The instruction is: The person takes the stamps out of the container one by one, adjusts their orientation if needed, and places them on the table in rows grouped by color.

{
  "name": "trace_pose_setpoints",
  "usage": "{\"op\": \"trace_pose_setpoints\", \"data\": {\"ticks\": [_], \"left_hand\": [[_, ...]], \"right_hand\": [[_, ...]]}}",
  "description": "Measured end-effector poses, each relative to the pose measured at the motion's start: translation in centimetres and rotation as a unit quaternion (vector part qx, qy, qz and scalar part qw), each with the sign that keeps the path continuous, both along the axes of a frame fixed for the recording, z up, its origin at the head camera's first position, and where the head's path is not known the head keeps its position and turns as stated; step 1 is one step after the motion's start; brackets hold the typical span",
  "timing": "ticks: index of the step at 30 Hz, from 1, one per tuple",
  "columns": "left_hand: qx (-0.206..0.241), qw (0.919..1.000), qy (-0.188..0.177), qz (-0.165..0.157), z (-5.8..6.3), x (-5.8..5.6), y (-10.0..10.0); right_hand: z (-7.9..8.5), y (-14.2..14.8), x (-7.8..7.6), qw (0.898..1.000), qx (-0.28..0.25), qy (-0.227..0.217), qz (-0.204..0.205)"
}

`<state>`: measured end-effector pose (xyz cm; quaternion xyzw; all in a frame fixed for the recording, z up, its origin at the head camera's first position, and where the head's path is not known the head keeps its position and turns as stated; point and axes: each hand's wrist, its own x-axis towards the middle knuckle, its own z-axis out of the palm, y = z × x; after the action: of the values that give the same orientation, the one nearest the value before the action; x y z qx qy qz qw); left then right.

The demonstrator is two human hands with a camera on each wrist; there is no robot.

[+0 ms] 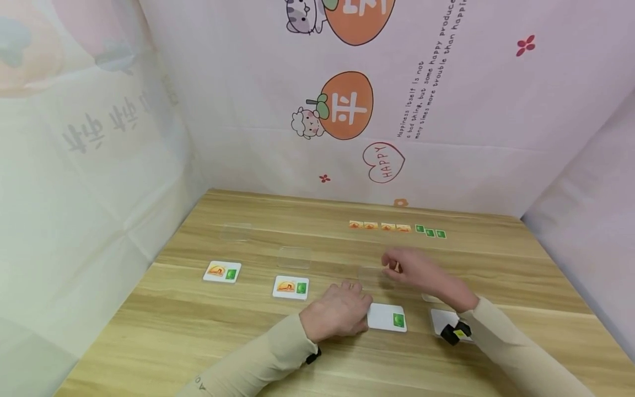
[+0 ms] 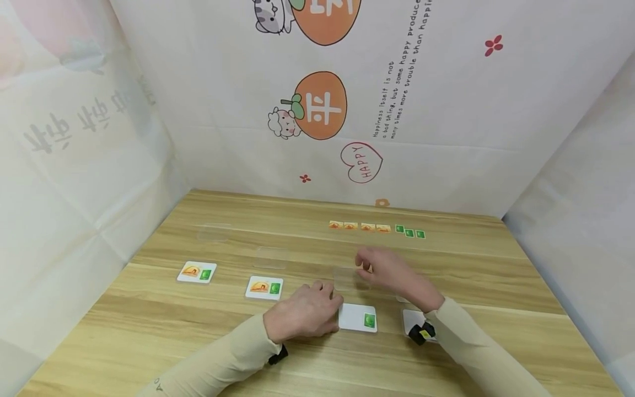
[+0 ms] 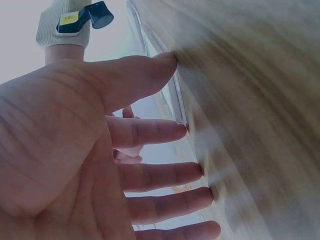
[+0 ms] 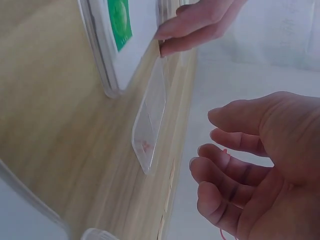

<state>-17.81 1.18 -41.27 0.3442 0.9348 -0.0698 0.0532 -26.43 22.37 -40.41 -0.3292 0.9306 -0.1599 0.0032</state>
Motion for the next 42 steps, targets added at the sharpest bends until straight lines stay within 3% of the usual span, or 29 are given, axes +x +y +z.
{"op": "trace_pose_setpoints", "data": {"ticks": [21,42], "left_hand": [[0.008,0.9999,0.006,0.004,0.1,0.0,0.0],[0.007,0.9999,0.011,0.004,0.0,0.0,0.0]], "right_hand": [[-1.0,1.3,3.3,0.998,0.001,-0.053,0.015],[-1.4,1.8,5.1,0.995,0.009,-0.091,0.047]]}}
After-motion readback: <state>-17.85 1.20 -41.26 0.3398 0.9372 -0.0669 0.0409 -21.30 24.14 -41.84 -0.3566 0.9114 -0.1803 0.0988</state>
